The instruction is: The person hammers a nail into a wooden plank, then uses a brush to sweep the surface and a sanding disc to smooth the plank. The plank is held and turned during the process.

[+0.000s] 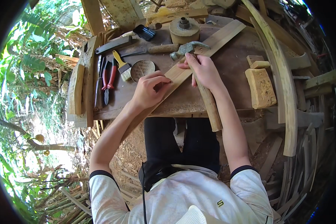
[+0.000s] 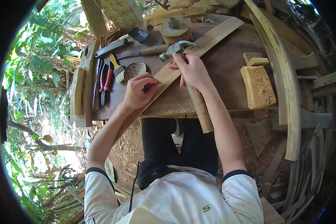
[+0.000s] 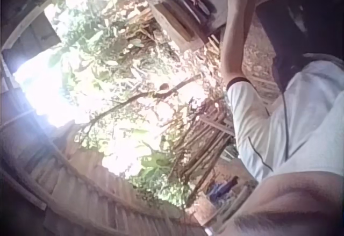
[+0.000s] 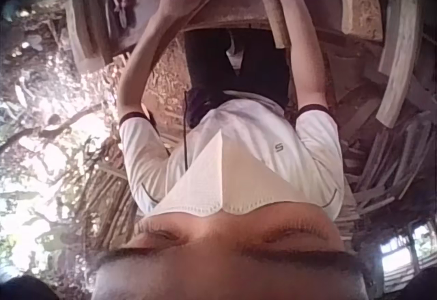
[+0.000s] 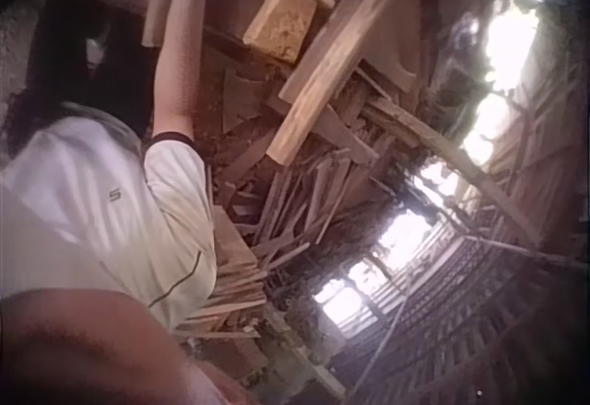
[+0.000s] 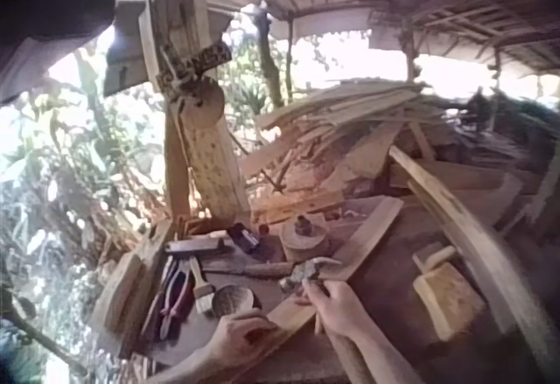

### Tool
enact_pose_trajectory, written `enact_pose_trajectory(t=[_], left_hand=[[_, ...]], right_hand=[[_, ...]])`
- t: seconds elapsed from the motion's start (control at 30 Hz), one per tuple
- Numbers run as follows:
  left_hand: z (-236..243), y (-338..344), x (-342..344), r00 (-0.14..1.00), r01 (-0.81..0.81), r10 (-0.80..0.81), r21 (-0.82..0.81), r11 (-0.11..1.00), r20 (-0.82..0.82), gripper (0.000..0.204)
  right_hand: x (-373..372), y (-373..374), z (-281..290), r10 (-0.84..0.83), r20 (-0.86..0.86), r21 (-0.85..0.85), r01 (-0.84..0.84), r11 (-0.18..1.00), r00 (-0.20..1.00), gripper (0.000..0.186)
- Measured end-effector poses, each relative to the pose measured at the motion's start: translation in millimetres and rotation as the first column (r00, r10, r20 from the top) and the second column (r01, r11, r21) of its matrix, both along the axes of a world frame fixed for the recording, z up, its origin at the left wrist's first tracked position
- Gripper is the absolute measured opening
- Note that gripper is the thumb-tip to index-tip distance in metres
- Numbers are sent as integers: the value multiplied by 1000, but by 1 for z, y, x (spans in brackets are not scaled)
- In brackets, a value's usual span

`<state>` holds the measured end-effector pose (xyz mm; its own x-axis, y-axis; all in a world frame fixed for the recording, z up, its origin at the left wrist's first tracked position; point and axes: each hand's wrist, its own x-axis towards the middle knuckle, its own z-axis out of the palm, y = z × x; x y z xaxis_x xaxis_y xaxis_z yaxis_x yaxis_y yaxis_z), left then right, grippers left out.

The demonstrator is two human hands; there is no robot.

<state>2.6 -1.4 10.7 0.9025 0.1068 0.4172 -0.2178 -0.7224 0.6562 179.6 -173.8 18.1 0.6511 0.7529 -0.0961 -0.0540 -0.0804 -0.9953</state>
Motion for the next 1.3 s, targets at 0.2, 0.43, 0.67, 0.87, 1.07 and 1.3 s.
enact_pose_trajectory(t=[0.2, 0.43, 0.67, 0.87, 1.07, 1.3], left_hand=[[-1, -6, 1, 958, -210, 251, -258, 943, 138, 4], [-2, -12, 3, 956, -210, 213, -35, 977, 201, 8], [-1, -13, 4, 941, -257, 261, -48, 965, 213, 8], [1, -9, 1, 919, -340, 352, -95, 936, 179, 7], [32, 13, -46, 898, -419, 424, 65, 906, -115, 11], [29, 24, -105, 788, -442, 543, 347, 827, -290, 18]], right_hand=[[-2, 0, 1, -8, 24, -41, 9, 999, 1000, 51], [-4, -1, 2, -14, -2, -33, 14, 999, 1000, 50], [-2, -2, 0, -9, 8, -34, 10, 999, 1000, 51], [-3, 0, -1, -7, 7, -16, 7, 1000, 1000, 50], [-4, -3, -1, -6, 17, -12, 6, 1000, 1000, 51], [-4, -3, -3, 6, 20, 4, -6, 1000, 1000, 49]])
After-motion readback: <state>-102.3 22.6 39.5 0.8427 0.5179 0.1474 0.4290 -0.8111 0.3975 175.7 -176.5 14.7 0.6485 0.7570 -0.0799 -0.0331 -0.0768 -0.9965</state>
